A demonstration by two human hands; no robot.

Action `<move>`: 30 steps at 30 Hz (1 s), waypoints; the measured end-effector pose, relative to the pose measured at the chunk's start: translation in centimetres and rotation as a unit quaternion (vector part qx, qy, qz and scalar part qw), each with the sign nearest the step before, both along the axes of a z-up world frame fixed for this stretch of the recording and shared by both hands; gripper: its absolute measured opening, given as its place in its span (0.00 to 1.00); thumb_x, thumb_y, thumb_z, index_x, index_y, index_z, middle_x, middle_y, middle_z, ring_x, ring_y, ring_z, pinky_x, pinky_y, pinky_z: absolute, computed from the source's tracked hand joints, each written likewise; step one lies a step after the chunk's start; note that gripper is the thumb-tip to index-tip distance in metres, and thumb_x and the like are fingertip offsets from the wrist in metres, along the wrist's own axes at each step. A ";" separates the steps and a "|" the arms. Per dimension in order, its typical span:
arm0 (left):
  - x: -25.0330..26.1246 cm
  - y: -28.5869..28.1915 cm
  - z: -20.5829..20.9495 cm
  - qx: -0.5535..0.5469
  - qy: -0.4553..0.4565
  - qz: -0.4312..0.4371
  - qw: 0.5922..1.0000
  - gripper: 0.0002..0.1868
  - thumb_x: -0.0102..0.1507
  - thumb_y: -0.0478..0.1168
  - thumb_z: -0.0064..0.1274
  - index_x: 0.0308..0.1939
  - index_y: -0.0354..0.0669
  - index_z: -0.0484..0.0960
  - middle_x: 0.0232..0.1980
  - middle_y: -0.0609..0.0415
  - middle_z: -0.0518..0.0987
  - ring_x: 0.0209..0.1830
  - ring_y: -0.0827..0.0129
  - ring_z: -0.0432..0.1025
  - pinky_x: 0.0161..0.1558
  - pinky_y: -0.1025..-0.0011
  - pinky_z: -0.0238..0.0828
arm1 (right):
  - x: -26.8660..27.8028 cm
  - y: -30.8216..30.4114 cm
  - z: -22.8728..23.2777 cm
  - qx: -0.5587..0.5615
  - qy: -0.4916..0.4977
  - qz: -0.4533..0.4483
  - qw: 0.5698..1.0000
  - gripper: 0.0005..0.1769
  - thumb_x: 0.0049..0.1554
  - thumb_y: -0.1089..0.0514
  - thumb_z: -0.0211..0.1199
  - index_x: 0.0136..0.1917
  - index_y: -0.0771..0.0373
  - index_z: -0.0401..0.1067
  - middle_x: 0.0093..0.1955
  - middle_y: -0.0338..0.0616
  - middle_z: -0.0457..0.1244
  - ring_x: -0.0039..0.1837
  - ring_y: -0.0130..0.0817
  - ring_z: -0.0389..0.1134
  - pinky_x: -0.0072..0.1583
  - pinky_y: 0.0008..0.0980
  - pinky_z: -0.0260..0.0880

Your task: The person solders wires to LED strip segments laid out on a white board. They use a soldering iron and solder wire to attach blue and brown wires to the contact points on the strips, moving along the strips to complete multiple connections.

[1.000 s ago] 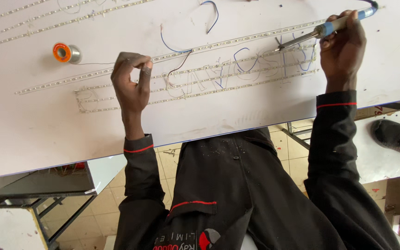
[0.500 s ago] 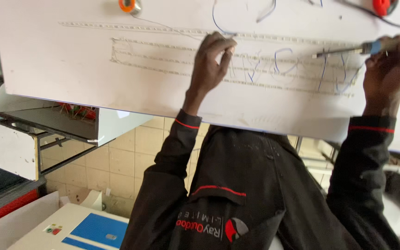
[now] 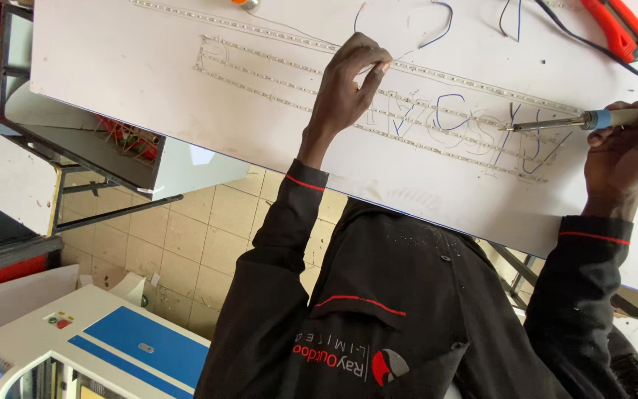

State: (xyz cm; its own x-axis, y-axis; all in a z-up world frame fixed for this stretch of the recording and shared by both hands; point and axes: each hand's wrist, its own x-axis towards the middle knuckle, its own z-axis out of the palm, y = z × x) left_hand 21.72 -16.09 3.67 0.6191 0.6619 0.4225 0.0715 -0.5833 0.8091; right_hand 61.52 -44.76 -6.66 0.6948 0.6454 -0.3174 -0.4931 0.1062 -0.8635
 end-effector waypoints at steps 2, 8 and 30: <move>0.4 -0.8 -0.8 0.012 0.017 -0.001 1.000 0.09 0.77 0.38 0.48 0.49 0.40 0.84 0.47 0.54 0.75 0.47 0.65 0.75 0.50 0.66 0.77 | 0.3 0.4 -0.4 0.016 -0.013 0.011 1.000 0.12 0.78 0.45 0.64 0.58 0.53 0.73 0.55 0.47 0.72 0.43 0.31 0.68 0.44 0.26 0.69; 1.4 -2.4 -2.9 0.043 0.035 0.008 0.998 0.09 0.76 0.35 0.48 0.50 0.39 0.85 0.44 0.53 0.73 0.46 0.60 0.71 0.50 0.62 0.71 | 0.3 1.5 0.5 0.015 -0.045 0.034 0.998 0.09 0.77 0.46 0.61 0.57 0.51 0.70 0.50 0.46 0.68 0.40 0.31 0.63 0.40 0.25 0.57; 10.5 -10.3 -5.4 0.023 0.041 -0.177 0.983 0.07 0.74 0.31 0.45 0.46 0.42 0.79 0.44 0.53 0.72 0.45 0.58 0.66 0.58 0.59 0.64 | 1.7 1.7 1.8 -0.040 -0.165 -0.080 0.982 0.12 0.73 0.46 0.59 0.55 0.56 0.74 0.41 0.45 0.66 0.38 0.24 0.59 0.38 0.26 0.46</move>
State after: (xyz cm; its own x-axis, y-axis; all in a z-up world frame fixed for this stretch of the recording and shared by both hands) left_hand 32.24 -26.36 -1.70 0.8400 0.3813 0.3861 -0.0786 -0.6185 0.7818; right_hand 63.20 -43.09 -4.82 0.8592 0.5011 -0.1029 -0.1673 0.0851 -0.9822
